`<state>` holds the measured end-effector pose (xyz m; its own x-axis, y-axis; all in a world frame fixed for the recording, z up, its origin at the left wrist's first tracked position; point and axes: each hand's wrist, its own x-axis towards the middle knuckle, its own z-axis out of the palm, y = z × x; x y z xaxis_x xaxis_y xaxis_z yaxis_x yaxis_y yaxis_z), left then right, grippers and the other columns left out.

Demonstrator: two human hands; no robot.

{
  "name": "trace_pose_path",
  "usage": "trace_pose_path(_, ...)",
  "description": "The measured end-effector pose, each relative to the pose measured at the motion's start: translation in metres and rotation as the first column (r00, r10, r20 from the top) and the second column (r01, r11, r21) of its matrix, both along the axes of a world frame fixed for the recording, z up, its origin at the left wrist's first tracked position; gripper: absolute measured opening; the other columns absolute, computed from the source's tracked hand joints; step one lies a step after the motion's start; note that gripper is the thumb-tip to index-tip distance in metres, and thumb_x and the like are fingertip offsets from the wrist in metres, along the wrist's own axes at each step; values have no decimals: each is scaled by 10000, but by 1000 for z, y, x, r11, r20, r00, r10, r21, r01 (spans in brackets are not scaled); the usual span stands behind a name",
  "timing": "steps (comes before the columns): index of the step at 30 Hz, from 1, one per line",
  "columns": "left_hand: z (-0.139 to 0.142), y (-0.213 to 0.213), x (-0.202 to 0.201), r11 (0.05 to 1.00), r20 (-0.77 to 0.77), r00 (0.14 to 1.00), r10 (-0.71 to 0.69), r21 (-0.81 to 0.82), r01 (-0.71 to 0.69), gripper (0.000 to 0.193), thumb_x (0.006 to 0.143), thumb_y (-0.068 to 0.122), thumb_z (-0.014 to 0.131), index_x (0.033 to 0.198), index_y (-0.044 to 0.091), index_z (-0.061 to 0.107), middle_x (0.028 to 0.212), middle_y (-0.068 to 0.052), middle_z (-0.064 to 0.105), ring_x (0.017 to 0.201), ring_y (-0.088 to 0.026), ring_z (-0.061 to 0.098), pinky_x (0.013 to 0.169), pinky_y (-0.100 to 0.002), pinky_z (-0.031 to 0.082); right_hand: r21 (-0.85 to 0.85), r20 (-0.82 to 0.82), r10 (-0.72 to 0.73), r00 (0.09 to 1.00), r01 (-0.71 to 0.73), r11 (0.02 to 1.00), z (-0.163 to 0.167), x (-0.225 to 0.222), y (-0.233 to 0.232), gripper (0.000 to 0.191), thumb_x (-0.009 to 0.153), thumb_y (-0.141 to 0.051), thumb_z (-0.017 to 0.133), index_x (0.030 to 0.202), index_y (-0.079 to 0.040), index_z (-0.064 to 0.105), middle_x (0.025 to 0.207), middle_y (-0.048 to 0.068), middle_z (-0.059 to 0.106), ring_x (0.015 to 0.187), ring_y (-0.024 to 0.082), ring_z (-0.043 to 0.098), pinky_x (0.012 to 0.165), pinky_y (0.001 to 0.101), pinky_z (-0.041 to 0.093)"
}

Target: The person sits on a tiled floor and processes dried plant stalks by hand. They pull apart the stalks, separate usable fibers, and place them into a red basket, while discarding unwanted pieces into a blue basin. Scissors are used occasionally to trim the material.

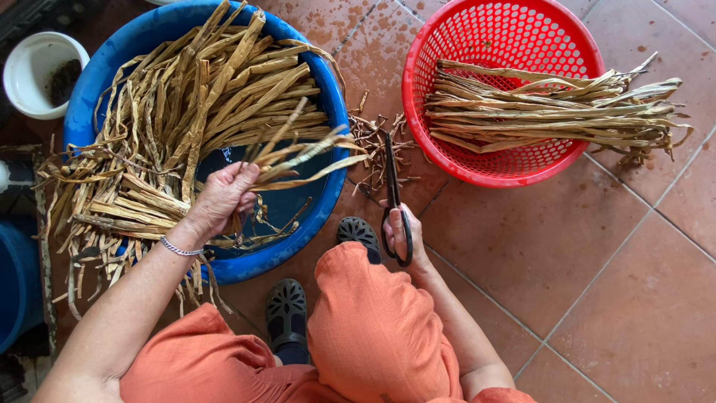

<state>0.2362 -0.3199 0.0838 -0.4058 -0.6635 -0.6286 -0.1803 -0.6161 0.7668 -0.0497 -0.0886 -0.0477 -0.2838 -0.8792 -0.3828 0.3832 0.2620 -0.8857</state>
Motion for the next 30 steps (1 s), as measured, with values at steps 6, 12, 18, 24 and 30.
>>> trace_pose_path(6,2,-8,16,993,-4,993,115,-9,-115,209,1020,331,639,934,160,555,716,105,421,532,-14,392,467,-189,327,-33,142,115,983,-111,993,-19,-13,30,716,1013,-645,388,1404,-64,537,788,-27,552,622,35,475,533,197,393)
trace_pose_path(12,3,-10,25,995,-8,995,103,-11,-103,206,1008,306,660,904,164,553,706,104,424,526,-14,377,463,-188,314,19,226,124,966,-132,991,-30,-3,45,828,981,-709,370,1442,-40,526,808,-20,544,663,59,473,582,207,395)
trace_pose_path(18,4,-10,27,995,6,995,100,-30,-100,168,1007,282,669,931,149,597,698,102,435,523,-15,382,457,-189,311,-15,265,245,932,-251,968,-29,-9,55,874,972,-739,351,1441,-22,526,808,-21,527,683,69,465,629,224,421)
trace_pose_path(24,6,-12,27,994,31,994,108,-35,-107,101,993,224,683,972,131,649,707,96,481,509,-10,379,449,-189,309,-46,266,193,944,-187,981,-25,-15,63,875,989,-726,364,1457,0,505,791,-21,495,673,70,440,610,229,397)
trace_pose_path(30,10,-9,27,997,40,997,69,-28,-67,94,982,201,701,968,120,657,646,104,449,495,-3,376,445,-181,315,-39,215,218,952,-215,976,-22,-18,32,836,995,-707,343,1458,-29,504,790,-20,499,625,59,441,514,212,376)
